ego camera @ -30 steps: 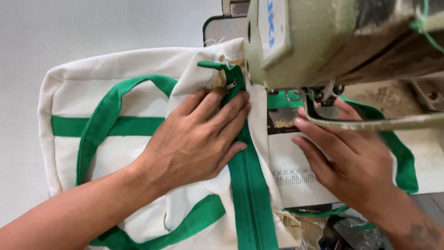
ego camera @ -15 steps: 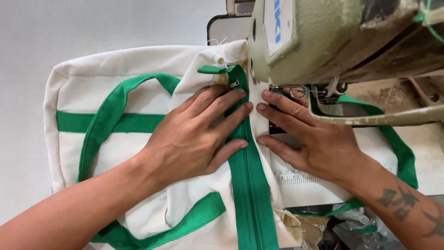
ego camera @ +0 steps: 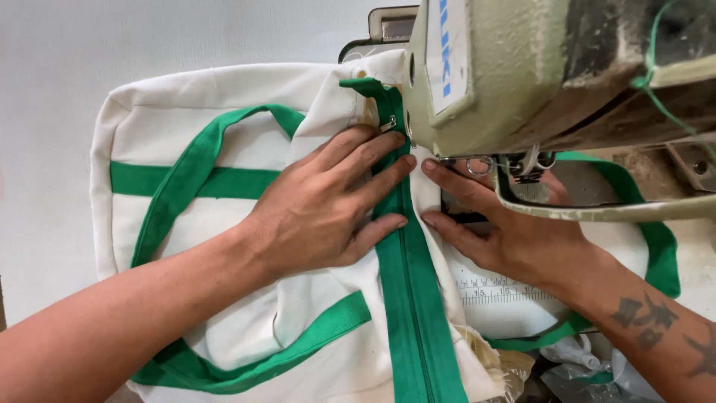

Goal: Sewing a zipper onto a tote bag using an industrial sewing machine

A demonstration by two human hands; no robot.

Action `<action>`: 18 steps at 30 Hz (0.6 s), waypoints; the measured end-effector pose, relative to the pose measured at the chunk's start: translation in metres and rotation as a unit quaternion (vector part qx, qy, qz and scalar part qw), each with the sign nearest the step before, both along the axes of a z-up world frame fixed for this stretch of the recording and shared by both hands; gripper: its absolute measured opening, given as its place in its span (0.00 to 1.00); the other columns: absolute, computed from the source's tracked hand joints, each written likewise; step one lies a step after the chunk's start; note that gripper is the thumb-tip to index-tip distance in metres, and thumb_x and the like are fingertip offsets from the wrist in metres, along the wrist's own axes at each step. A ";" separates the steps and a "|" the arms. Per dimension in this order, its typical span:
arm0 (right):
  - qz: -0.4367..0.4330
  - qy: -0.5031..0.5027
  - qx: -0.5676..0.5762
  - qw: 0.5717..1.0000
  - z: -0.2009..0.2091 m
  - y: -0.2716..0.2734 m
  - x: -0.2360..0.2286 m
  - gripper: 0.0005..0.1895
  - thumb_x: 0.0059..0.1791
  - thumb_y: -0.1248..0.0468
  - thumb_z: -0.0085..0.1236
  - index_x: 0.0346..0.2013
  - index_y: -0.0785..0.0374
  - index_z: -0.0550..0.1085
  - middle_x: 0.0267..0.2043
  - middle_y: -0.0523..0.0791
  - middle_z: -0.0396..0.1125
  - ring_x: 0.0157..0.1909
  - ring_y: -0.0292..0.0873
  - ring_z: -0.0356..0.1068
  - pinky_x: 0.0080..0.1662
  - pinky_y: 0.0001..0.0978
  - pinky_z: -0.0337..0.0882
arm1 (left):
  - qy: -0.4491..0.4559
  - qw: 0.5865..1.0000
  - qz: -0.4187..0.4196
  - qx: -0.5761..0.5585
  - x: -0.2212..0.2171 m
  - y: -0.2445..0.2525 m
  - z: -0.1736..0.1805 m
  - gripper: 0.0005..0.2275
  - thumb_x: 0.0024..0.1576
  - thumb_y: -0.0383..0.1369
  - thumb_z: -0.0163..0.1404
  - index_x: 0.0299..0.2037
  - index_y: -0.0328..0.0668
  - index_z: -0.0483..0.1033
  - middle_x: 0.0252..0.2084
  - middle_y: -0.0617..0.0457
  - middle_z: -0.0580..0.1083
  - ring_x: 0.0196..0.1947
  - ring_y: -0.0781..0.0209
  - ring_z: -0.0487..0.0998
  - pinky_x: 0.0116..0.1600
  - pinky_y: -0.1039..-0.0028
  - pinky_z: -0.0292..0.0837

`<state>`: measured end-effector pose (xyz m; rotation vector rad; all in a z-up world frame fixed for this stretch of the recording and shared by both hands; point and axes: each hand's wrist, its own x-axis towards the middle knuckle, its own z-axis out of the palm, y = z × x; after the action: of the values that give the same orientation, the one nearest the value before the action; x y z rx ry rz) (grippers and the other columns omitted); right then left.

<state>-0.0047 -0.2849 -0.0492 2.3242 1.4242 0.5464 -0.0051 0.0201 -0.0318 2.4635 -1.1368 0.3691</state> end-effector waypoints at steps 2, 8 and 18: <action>-0.010 -0.031 0.053 0.998 0.004 0.003 0.001 0.25 0.65 0.38 0.51 0.76 0.35 0.72 0.81 0.33 0.61 0.70 0.31 0.72 0.53 0.49 0.71 | -0.003 1.000 0.003 -0.002 0.000 -0.001 0.000 0.25 0.72 0.46 0.49 0.65 0.27 0.77 0.64 0.32 0.71 0.62 0.33 0.74 0.71 0.52 0.72; 0.000 0.045 -0.017 0.999 -0.005 -0.003 0.000 0.33 0.59 0.47 0.58 0.80 0.33 0.62 0.87 0.48 0.45 0.86 0.38 0.47 0.36 0.59 0.78 | -0.009 1.000 0.009 0.007 -0.001 0.000 -0.002 0.25 0.71 0.48 0.50 0.66 0.30 0.78 0.65 0.33 0.71 0.62 0.35 0.75 0.70 0.53 0.74; -0.093 0.261 0.260 0.925 -0.013 0.005 0.005 0.35 0.60 0.43 0.67 0.80 0.43 0.66 0.81 0.36 0.65 0.54 0.38 0.81 0.36 0.37 0.78 | -0.029 0.999 0.014 0.021 -0.003 -0.001 -0.002 0.25 0.72 0.48 0.52 0.67 0.31 0.78 0.65 0.34 0.72 0.63 0.36 0.74 0.71 0.53 0.72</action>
<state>0.0004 -0.2795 -0.0620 3.1766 1.3563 0.2771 -0.0077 0.0194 -0.0343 2.5241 -1.1447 0.4317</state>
